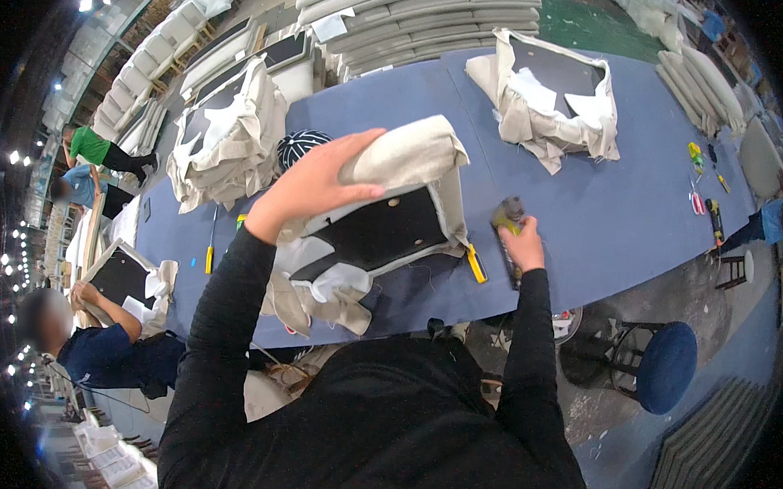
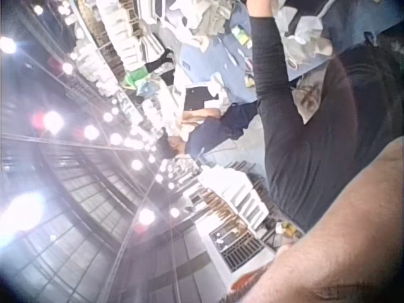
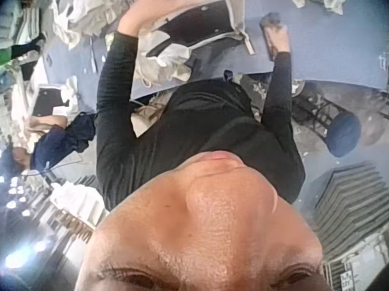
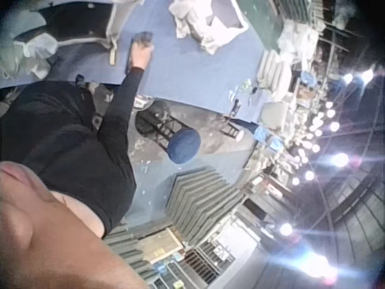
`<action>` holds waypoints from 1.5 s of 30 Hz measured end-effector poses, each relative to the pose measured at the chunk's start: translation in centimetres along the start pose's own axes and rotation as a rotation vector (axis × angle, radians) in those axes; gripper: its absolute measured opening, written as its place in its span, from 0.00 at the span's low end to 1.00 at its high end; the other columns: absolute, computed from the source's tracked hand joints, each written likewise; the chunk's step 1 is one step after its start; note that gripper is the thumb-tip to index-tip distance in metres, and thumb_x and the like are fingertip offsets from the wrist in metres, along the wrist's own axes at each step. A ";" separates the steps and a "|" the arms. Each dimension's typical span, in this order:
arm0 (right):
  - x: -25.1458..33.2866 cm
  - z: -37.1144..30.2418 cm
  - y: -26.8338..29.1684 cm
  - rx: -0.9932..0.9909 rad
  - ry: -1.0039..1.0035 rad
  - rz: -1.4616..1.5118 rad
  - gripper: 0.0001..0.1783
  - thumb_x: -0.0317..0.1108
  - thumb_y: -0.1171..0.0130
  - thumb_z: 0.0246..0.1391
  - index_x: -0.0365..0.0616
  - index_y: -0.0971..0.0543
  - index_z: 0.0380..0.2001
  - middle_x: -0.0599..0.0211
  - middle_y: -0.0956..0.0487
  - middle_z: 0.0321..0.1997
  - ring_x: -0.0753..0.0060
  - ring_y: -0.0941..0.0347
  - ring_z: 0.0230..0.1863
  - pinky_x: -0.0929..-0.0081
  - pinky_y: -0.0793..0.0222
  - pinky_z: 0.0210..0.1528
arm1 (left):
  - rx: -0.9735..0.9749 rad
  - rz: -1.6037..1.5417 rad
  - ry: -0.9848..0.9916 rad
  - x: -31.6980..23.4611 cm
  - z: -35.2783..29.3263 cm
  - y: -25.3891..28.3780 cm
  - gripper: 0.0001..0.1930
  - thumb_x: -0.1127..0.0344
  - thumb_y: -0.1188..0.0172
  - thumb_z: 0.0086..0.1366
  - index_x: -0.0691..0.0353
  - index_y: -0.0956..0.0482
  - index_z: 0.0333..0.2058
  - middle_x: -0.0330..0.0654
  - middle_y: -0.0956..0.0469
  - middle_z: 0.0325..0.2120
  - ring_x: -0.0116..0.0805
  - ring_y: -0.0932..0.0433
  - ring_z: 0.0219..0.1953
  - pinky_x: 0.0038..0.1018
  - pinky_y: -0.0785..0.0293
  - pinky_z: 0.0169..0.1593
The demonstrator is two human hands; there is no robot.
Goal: The person uses a screwdriver to pull fabric over a foam cushion, then uses a staple gun to secure the fabric to the cushion base. They repeat this process on multiple cushions, flipping them to work on different sides.
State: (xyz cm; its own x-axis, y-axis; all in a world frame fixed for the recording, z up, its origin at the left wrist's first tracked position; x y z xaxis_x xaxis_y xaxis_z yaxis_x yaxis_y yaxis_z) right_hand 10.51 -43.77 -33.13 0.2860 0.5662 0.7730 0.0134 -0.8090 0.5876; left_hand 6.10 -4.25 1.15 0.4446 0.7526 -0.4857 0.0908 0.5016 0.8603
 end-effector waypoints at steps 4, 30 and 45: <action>14.1 -11.9 0.6 0.268 0.239 0.756 0.22 0.32 0.31 0.64 0.41 0.22 0.59 0.67 0.13 0.40 0.81 0.20 0.28 0.76 0.24 0.31 | 0.090 -0.001 0.187 1.8 4.9 -0.3 0.40 0.33 0.42 0.74 0.66 0.23 0.66 0.59 0.19 0.61 0.57 0.21 0.65 0.40 0.29 0.70; 25.9 -16.0 4.7 -0.218 0.706 0.681 0.26 0.25 0.29 0.56 0.37 0.17 0.60 0.54 0.10 0.49 0.67 0.10 0.50 0.71 0.19 0.54 | 0.100 0.265 -0.064 -0.6 9.6 -4.1 0.35 0.49 0.44 0.80 0.49 0.43 0.79 0.61 0.20 0.62 0.65 0.23 0.64 0.51 0.26 0.66; 27.2 -13.7 3.9 -0.272 0.758 0.630 0.31 0.24 0.28 0.48 0.41 0.17 0.59 0.48 0.11 0.52 0.48 0.11 0.50 0.66 0.18 0.54 | 0.102 0.217 -0.032 -1.9 9.1 -4.1 0.29 0.65 0.41 0.73 0.53 0.35 0.71 0.57 0.20 0.62 0.63 0.22 0.63 0.52 0.24 0.63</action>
Point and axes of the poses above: each hand's wrist, its own z-axis towards the middle knuckle, its own y-axis out of the back of the hand, x = y × z, the point moved 4 cm from there along z, towards the middle knuckle
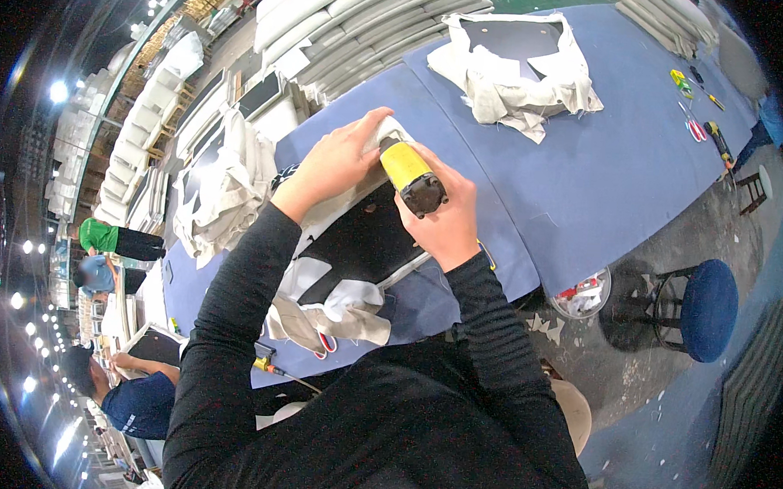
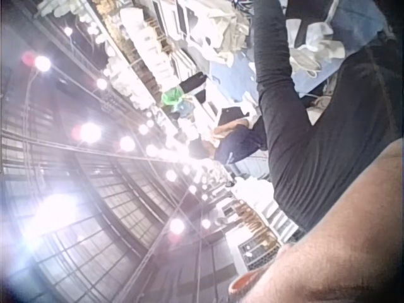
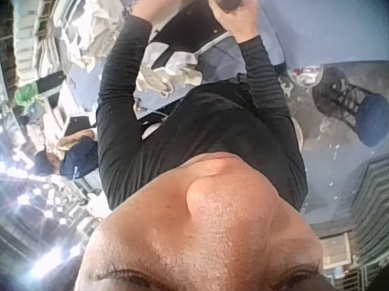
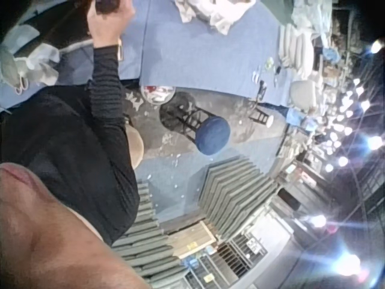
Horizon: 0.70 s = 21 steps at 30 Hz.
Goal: The person uses a screwdriver to pull fabric over a foam cushion, then uses a staple gun to secure the fabric to the cushion base. They repeat this process on multiple cushions, flipping them to work on different sides.
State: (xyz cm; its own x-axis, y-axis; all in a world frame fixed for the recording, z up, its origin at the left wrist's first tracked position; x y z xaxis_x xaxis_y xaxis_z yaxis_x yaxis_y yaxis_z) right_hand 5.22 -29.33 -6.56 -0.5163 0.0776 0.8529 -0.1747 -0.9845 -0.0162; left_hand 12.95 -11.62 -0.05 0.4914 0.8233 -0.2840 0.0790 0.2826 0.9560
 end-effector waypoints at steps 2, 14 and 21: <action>0.2 0.2 0.0 0.007 0.027 -0.046 0.31 0.24 0.28 0.48 0.41 0.17 0.59 0.48 0.12 0.52 0.48 0.11 0.50 0.65 0.18 0.54 | 0.003 0.017 0.012 0.0 0.1 0.0 0.31 0.65 0.40 0.72 0.51 0.36 0.72 0.57 0.21 0.63 0.64 0.22 0.62 0.53 0.23 0.63; -0.9 -0.4 -0.1 0.005 -0.040 0.002 0.27 0.25 0.29 0.54 0.39 0.17 0.59 0.55 0.10 0.52 0.63 0.12 0.54 0.68 0.20 0.59 | 0.110 -0.129 0.170 3.5 -0.4 -0.5 0.34 0.38 0.63 0.85 0.53 0.34 0.76 0.58 0.18 0.59 0.61 0.19 0.59 0.54 0.28 0.67; 0.3 -0.6 -0.1 0.009 -0.091 0.011 0.25 0.27 0.27 0.56 0.36 0.17 0.58 0.54 0.10 0.51 0.65 0.11 0.51 0.68 0.19 0.56 | 0.024 0.145 -0.019 -0.5 -2.3 0.4 0.33 0.58 0.46 0.81 0.33 0.44 0.80 0.53 0.20 0.54 0.61 0.16 0.51 0.51 0.17 0.51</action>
Point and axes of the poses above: each hand's wrist, its own z-axis towards the middle knuckle, its own y-axis out of the back of the hand, x = y × z, the point moved 4 cm from there along z, towards the middle knuckle
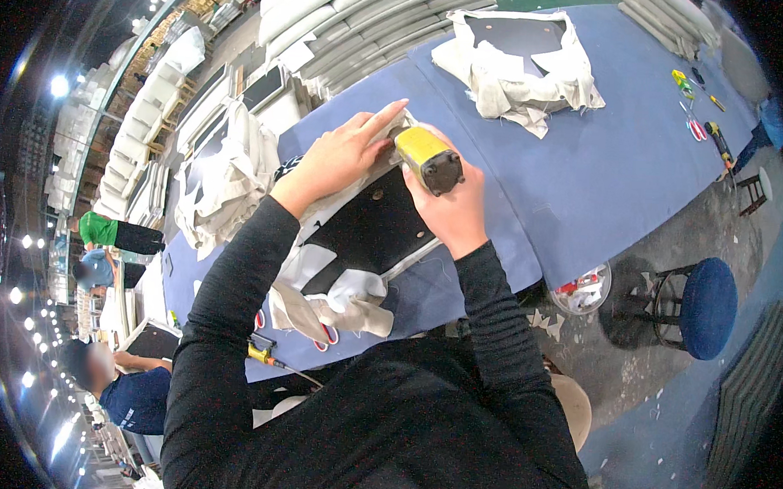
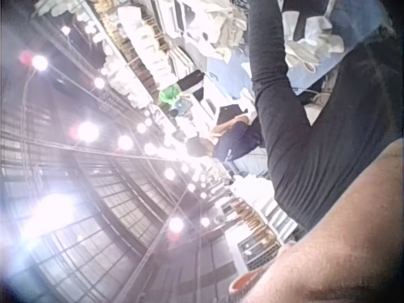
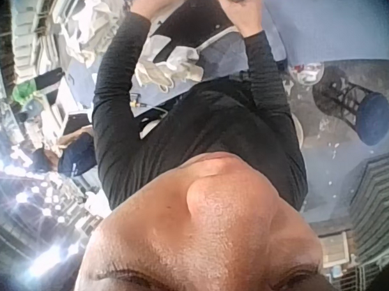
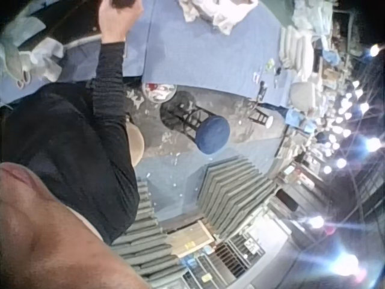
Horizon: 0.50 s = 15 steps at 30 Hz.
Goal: The person uses a screwdriver to pull fabric over a foam cushion, then uses a staple gun to secure the fabric to the cushion base. They repeat this process on multiple cushions, flipping them to work on different sides.
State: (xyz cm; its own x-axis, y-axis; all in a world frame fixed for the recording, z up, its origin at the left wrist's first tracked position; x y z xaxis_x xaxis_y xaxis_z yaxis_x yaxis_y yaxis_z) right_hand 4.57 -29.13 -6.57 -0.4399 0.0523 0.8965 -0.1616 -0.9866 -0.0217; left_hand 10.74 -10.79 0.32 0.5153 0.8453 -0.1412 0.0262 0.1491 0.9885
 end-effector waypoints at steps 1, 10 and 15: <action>0.0 -0.3 0.1 0.011 -0.038 -0.007 0.24 0.27 0.27 0.57 0.35 0.17 0.57 0.54 0.10 0.50 0.65 0.11 0.51 0.69 0.19 0.55 | -0.006 -0.001 0.001 0.3 0.0 -0.1 0.34 0.58 0.46 0.80 0.32 0.44 0.80 0.53 0.20 0.54 0.61 0.16 0.51 0.51 0.17 0.51; 0.2 -0.7 0.3 0.012 -0.048 0.045 0.24 0.26 0.27 0.56 0.35 0.16 0.57 0.56 0.10 0.49 0.70 0.12 0.50 0.72 0.20 0.55 | 0.076 -0.172 0.006 0.5 0.2 0.5 0.32 0.51 0.50 0.82 0.37 0.42 0.80 0.55 0.23 0.64 0.62 0.21 0.63 0.50 0.25 0.66; -0.9 -1.1 0.5 0.030 -0.067 0.051 0.26 0.24 0.28 0.55 0.37 0.16 0.58 0.55 0.10 0.52 0.68 0.12 0.53 0.71 0.20 0.58 | 0.201 -0.367 0.205 5.8 2.1 -0.4 0.33 0.40 0.64 0.85 0.49 0.40 0.79 0.59 0.27 0.70 0.61 0.27 0.71 0.45 0.33 0.73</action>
Point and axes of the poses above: each hand's wrist, its own z-axis towards the middle knuckle, its own y-axis out of the back of the hand, x = y × z, the point moved 4 cm from there along z, towards the middle knuckle
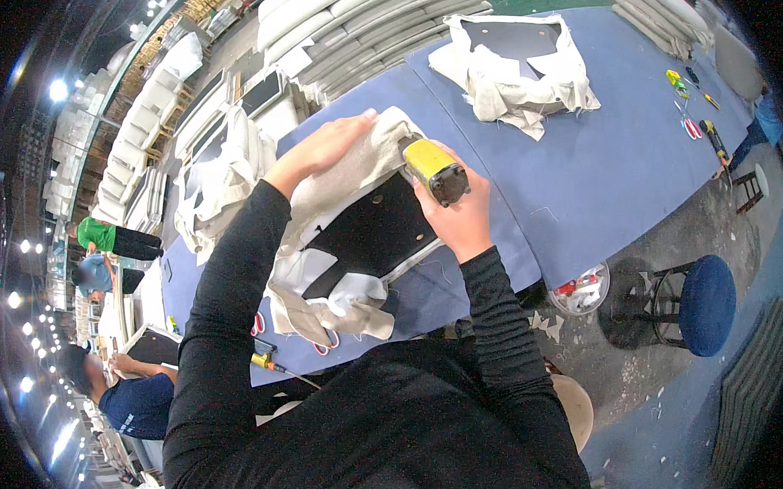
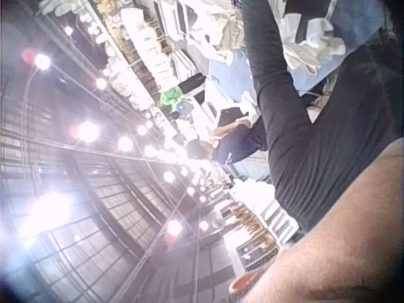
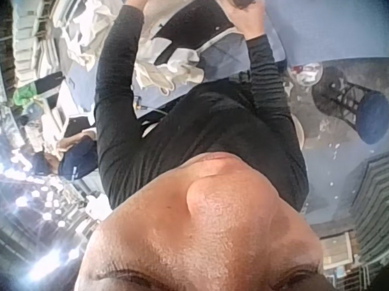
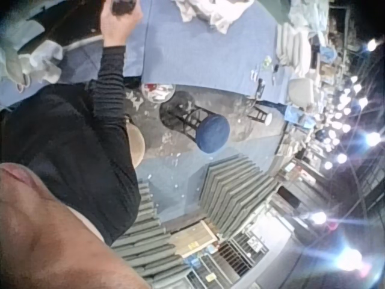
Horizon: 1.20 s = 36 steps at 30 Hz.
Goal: The person uses a screwdriver to pull fabric over a foam cushion, then uses a staple gun to secure the fabric to the cushion base. They repeat this process on multiple cushions, flipping them to work on different sides.
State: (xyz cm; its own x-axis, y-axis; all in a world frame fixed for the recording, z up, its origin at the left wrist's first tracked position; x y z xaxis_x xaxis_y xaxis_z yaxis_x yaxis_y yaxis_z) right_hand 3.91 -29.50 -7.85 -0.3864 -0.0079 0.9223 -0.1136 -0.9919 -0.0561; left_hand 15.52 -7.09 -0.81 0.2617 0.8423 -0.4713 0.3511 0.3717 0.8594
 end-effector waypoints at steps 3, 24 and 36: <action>-1.0 0.0 0.3 -0.049 0.071 -0.067 0.27 0.24 0.28 0.53 0.36 0.17 0.59 0.54 0.10 0.53 0.68 0.12 0.55 0.71 0.20 0.58 | -0.024 0.051 -0.043 -2.5 -1.0 -1.4 0.33 0.40 0.65 0.86 0.55 0.40 0.78 0.62 0.24 0.67 0.63 0.26 0.69 0.49 0.31 0.72; 2.3 -0.3 -0.5 -0.002 0.079 -0.078 0.23 0.26 0.28 0.55 0.36 0.16 0.56 0.54 0.09 0.47 0.65 0.10 0.49 0.70 0.18 0.52 | -0.154 0.309 -0.160 -4.7 -3.1 -2.2 0.38 0.58 0.42 0.77 0.43 0.47 0.81 0.58 0.19 0.54 0.66 0.19 0.56 0.55 0.22 0.58; 1.9 -0.3 -0.5 0.008 0.041 -0.047 0.25 0.27 0.28 0.54 0.36 0.16 0.56 0.51 0.10 0.50 0.57 0.10 0.52 0.68 0.19 0.55 | 0.053 -0.230 -0.015 0.8 -0.3 0.1 0.35 0.39 0.48 0.79 0.59 0.27 0.72 0.66 0.20 0.61 0.64 0.21 0.64 0.47 0.27 0.68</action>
State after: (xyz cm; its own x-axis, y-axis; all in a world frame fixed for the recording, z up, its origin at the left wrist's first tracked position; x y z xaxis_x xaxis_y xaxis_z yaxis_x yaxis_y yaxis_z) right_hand 2.98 -29.00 -6.15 -0.4180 0.0441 0.9074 -0.1251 -0.9921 -0.0094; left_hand 15.44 -6.27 -1.05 0.1824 0.7316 -0.6568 0.4497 0.5320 0.7175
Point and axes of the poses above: each hand's wrist, its own z-axis towards the middle knuckle, its own y-axis out of the back of the hand, x = y × z, the point moved 4 cm from there along z, towards the middle knuckle
